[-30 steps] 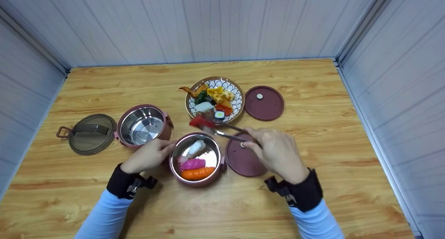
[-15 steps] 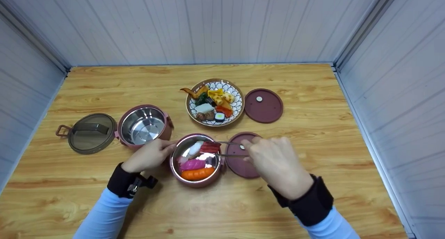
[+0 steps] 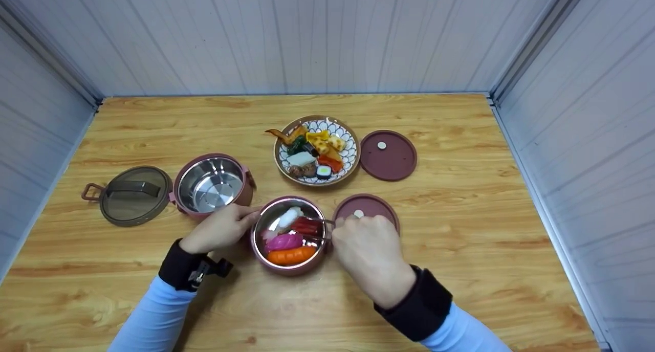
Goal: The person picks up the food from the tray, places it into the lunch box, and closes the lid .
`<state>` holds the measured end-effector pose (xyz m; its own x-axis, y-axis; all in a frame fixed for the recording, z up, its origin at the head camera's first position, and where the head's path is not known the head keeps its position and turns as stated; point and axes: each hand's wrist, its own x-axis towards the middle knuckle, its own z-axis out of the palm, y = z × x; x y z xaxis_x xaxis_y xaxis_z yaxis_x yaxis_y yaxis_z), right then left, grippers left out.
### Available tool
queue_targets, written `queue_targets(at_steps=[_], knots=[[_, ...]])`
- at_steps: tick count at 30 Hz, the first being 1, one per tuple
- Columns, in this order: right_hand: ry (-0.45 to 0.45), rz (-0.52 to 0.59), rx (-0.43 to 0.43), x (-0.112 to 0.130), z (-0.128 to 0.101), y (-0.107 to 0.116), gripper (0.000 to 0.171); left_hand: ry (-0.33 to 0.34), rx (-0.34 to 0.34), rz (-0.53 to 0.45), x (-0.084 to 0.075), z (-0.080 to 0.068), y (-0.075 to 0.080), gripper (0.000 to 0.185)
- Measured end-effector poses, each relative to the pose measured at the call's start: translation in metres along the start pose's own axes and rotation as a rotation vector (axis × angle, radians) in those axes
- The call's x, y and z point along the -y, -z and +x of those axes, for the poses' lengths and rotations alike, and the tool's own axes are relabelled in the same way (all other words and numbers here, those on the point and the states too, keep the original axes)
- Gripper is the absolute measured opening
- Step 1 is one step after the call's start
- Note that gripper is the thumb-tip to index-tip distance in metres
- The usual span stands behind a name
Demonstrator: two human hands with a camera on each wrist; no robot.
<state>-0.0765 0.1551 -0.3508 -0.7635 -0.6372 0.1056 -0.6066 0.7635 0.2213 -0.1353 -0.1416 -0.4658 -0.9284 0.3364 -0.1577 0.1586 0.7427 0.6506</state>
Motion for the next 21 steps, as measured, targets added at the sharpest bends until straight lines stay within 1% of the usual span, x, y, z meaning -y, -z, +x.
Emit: queue_targets(at_steps=[2,5,9,12,15,18,21], knots=[[-0.021,0.024,0.014,0.0018,-0.0002,-0.001,0.042,0.002,0.0,-0.001,-0.0002,0.0002,0.0,0.026],[-0.037,0.053,0.014,0.0032,-0.0008,-0.0009,0.047,-0.007,-0.011,0.007,0.0001,0.0004,-0.0005,0.025],[-0.051,0.059,0.009,0.0022,-0.0015,0.003,0.05,-0.019,-0.022,0.015,0.0001,0.0001,-0.0006,0.026],[-0.063,0.052,0.008,0.0007,-0.0012,0.0067,0.037,-0.014,-0.02,0.007,0.0003,-0.0007,0.0,0.025],[-0.053,0.062,0.011,0.0012,0.0002,0.0083,0.023,-0.001,-0.015,0.0,0.0008,-0.0014,0.0001,0.025],[-0.044,0.078,0.022,0.0031,0.0017,0.0083,0.024,-0.005,-0.009,-0.007,0.0009,-0.001,0.0001,0.026],[-0.053,0.092,0.03,0.0045,0.0032,0.0075,0.026,-0.011,-0.003,-0.007,0.0011,0.0,-0.0001,0.028]])
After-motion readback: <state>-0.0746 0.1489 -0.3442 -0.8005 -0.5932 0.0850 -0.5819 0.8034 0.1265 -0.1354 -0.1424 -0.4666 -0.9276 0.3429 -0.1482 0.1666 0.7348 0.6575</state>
